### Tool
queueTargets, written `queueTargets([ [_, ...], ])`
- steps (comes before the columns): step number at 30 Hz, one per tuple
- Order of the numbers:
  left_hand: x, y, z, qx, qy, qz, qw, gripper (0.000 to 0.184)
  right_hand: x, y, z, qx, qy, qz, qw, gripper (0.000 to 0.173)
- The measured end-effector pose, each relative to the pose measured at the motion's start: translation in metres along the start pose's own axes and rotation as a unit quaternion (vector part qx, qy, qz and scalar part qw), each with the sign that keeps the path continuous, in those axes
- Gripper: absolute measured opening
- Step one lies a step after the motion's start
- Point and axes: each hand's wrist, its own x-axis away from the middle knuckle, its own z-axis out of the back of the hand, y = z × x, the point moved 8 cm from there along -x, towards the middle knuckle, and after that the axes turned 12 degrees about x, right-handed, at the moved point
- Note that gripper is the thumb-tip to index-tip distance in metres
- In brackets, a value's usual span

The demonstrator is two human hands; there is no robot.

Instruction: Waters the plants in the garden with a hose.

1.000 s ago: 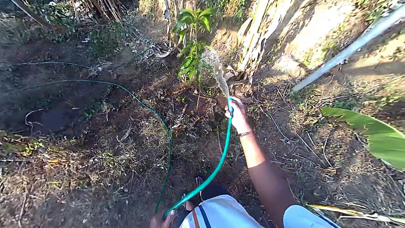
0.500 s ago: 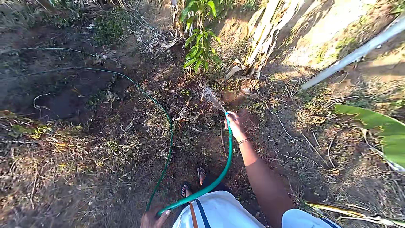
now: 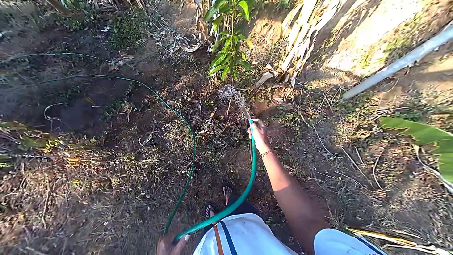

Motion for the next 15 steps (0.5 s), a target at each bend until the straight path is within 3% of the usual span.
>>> queueTargets([
  [7,0.009,0.0,-0.001,0.019,0.005,0.005,1.0,0.05,0.004,0.018,-0.023,0.048,-0.059,-0.02,0.997,0.03],
  [15,0.025,0.005,0.001,0.012,-0.008,0.014,1.0,0.053,0.013,0.026,-0.039,0.015,-0.058,-0.024,0.998,0.03],
])
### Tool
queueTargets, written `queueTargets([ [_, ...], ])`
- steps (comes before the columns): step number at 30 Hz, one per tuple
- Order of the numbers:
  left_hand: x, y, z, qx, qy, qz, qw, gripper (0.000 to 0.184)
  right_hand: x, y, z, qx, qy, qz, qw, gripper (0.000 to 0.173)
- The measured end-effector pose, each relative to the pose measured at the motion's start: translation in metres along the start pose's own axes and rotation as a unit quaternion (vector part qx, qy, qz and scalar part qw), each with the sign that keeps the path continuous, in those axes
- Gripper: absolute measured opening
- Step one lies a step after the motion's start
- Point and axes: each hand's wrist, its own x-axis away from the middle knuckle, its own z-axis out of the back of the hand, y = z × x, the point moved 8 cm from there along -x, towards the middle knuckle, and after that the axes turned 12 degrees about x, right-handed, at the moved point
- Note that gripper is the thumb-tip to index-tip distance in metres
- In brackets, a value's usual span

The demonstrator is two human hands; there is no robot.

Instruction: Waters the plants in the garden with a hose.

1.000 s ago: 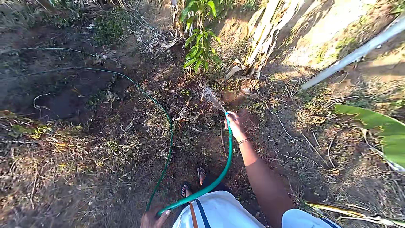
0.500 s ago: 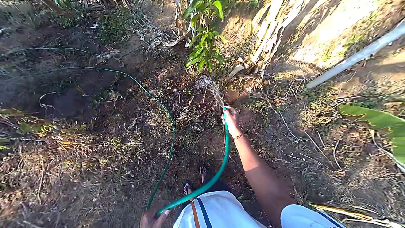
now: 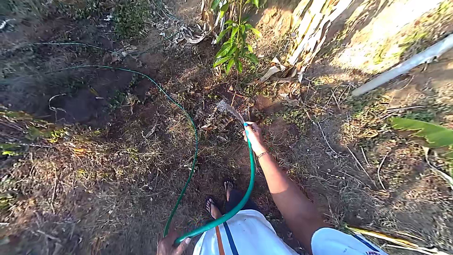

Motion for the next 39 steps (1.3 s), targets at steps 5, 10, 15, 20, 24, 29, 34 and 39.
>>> queueTargets([
  [5,-0.002,-0.007,0.001,-0.001,0.011,-0.004,1.0,0.052,0.002,-0.013,0.001,-0.008,0.007,0.018,1.0,0.031],
  [10,-0.002,-0.008,0.002,0.009,0.018,-0.01,1.0,0.056,-0.005,-0.007,-0.006,0.008,-0.032,0.034,0.999,0.031],
  [15,0.001,-0.013,0.002,0.016,0.025,-0.013,0.999,0.057,-0.007,0.013,-0.019,0.026,-0.06,0.026,0.998,0.03],
  [20,0.004,-0.005,0.005,0.015,0.038,-0.023,0.999,0.061,0.017,0.037,-0.02,0.051,-0.088,-0.051,0.994,0.03],
  [24,0.005,0.0,0.008,0.006,0.039,-0.035,0.999,0.062,0.019,0.06,-0.02,0.022,-0.087,-0.073,0.993,0.028],
  [29,0.005,-0.005,0.011,0.0,0.038,-0.035,0.999,0.063,0.027,0.077,-0.014,0.01,-0.084,-0.088,0.993,0.029],
  [34,0.002,0.004,0.012,-0.008,0.041,-0.042,0.998,0.062,0.04,0.113,0.003,0.062,-0.055,-0.182,0.98,0.029],
  [39,-0.003,0.004,0.009,-0.037,0.036,-0.035,0.998,0.061,0.053,0.138,0.034,0.01,0.01,-0.198,0.98,0.027],
])
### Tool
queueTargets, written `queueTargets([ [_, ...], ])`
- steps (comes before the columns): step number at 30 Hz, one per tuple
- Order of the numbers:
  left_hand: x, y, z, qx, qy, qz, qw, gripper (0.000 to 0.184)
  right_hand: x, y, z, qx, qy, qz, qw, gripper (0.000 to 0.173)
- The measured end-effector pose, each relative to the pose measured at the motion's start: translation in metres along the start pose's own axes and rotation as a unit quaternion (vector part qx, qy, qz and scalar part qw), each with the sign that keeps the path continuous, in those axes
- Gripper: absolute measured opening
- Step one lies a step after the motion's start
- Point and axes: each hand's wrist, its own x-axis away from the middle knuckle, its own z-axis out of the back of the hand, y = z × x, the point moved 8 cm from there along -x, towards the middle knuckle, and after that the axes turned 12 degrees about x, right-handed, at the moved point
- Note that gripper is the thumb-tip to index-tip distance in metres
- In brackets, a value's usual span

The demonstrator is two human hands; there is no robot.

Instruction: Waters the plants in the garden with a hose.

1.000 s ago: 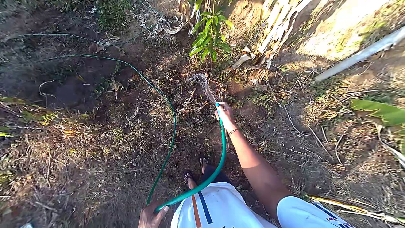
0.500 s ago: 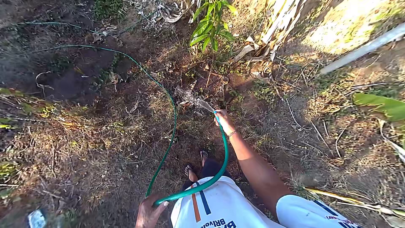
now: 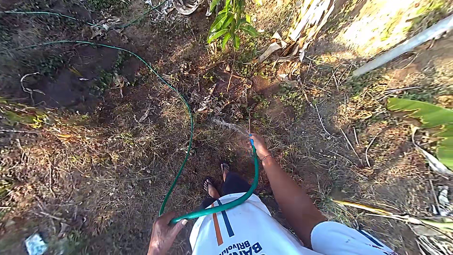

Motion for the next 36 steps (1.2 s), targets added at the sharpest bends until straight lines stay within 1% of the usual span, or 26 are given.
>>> queueTargets([
  [8,-0.016,0.0,-0.009,-0.011,-0.012,-0.004,1.0,0.062,0.008,0.006,0.051,-0.065,0.102,-0.006,0.993,0.023],
  [10,-0.02,0.003,-0.008,-0.005,-0.007,-0.012,1.0,0.062,0.01,0.001,0.059,-0.084,0.128,0.01,0.988,0.022],
  [12,-0.023,0.004,-0.007,0.003,-0.008,-0.008,1.0,0.061,0.011,-0.005,0.063,-0.093,0.135,0.02,0.986,0.021],
  [15,-0.024,0.003,-0.006,0.011,-0.012,-0.011,1.0,0.062,0.009,-0.012,0.062,-0.09,0.128,0.025,0.987,0.022],
  [22,-0.019,0.003,-0.001,0.05,-0.014,-0.039,0.998,0.059,0.008,-0.022,0.032,-0.061,0.054,0.017,0.997,0.025],
  [27,-0.017,0.007,0.005,0.056,-0.012,-0.028,0.998,0.059,0.005,-0.034,0.015,-0.074,0.011,0.045,0.996,0.026],
  [33,-0.019,0.01,0.011,0.055,-0.02,-0.034,0.998,0.058,0.006,-0.054,0.008,-0.088,0.009,0.086,0.992,0.026],
  [36,-0.02,0.018,0.013,0.043,-0.045,-0.023,0.998,0.057,0.006,-0.058,0.007,-0.09,0.009,0.094,0.991,0.026],
])
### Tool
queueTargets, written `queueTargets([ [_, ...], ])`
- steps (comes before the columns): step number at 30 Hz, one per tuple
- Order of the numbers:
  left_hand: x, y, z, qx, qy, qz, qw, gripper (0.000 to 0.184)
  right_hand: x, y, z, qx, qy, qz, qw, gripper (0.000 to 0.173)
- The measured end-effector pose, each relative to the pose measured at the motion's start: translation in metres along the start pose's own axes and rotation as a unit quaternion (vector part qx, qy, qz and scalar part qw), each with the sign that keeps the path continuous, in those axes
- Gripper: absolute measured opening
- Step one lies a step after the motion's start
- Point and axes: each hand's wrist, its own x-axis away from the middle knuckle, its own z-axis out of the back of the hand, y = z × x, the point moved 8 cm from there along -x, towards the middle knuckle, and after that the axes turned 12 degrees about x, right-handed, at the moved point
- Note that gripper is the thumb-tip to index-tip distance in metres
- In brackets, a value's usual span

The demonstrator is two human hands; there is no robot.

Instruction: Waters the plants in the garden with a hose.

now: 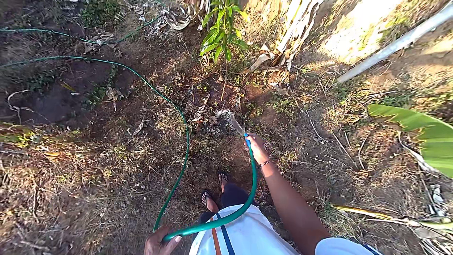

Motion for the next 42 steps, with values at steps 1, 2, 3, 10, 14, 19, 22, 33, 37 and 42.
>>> queueTargets([
  [1,-0.001,0.005,0.0,-0.003,-0.01,0.007,1.0,0.057,-0.001,-0.001,0.0,-0.005,0.001,0.003,1.0,0.027],
  [2,-0.001,0.008,-0.001,-0.005,-0.018,0.015,1.0,0.056,-0.002,-0.002,0.0,-0.009,-0.001,0.007,1.0,0.027],
  [3,-0.001,0.009,-0.001,-0.007,-0.024,0.02,0.999,0.055,-0.003,-0.003,-0.001,-0.011,-0.004,0.013,1.0,0.028],
  [10,0.001,-0.004,-0.007,-0.013,-0.008,0.015,1.0,0.055,-0.006,0.009,-0.001,0.027,-0.02,0.022,0.999,0.028],
  [14,0.004,-0.018,-0.01,-0.004,0.024,0.003,1.0,0.059,0.0,0.017,0.003,0.038,-0.014,-0.008,0.999,0.028],
  [19,0.006,-0.017,-0.01,-0.003,0.053,-0.004,0.999,0.063,0.005,0.04,0.017,0.062,0.008,-0.033,0.998,0.025],
  [22,0.005,-0.016,-0.012,-0.002,0.063,0.001,0.998,0.06,0.012,0.044,0.029,0.061,0.042,-0.048,0.996,0.026],
  [33,-0.008,-0.004,-0.012,-0.018,0.06,0.011,0.998,0.062,0.017,0.02,0.056,0.032,0.13,-0.029,0.991,0.024],
  [37,-0.01,-0.006,-0.01,-0.012,0.064,0.001,0.998,0.061,0.02,0.014,0.06,0.008,0.161,-0.02,0.987,0.022],
  [42,-0.009,-0.008,-0.011,-0.009,0.066,-0.003,0.998,0.06,0.018,0.006,0.066,-0.026,0.177,0.021,0.984,0.021],
])
